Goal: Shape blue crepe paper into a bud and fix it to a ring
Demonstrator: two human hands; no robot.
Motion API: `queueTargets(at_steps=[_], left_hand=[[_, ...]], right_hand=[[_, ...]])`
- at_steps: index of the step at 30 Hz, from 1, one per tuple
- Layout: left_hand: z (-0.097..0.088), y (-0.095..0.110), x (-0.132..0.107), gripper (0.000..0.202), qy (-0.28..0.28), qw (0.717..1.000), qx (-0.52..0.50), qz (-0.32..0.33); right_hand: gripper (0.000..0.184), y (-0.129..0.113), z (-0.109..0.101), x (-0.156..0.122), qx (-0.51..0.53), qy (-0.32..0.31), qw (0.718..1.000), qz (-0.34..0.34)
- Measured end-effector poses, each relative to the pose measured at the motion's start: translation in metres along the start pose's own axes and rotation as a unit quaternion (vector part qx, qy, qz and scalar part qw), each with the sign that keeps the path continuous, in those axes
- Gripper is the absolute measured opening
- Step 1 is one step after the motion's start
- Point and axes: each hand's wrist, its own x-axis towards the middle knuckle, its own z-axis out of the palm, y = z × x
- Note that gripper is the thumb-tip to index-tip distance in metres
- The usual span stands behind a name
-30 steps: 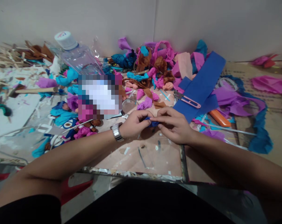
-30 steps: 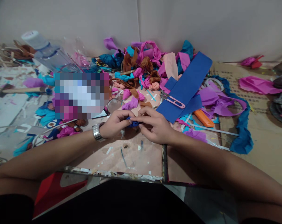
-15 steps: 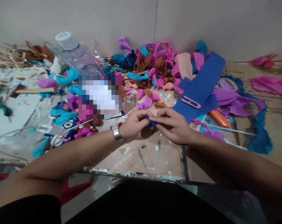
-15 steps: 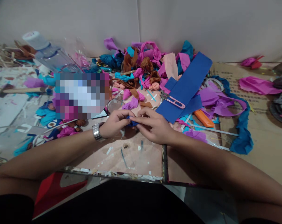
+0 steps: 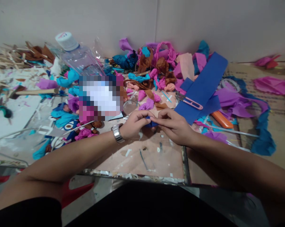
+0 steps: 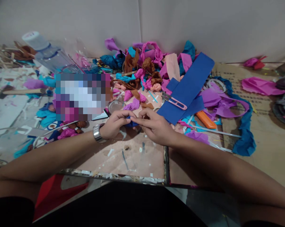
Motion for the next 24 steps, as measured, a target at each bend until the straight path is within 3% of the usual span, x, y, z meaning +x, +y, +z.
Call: queueTargets(at_steps=[8,24], left_hand=[[0.0038,0.0003,-0.0007,0.012,0.032,0.994,0.106,0.015],[0.0048,-0.0030,-0.0035,0.017,0.003,0.995,0.099,0.003]], right_hand=[[0.042,-0.0024,-0.0026,-0.0008,-0.006,0.006,1.000,0.020],[0.026,-0.0011,0.0002,-0.0008,-0.030,0.050,0.997,0.059]])
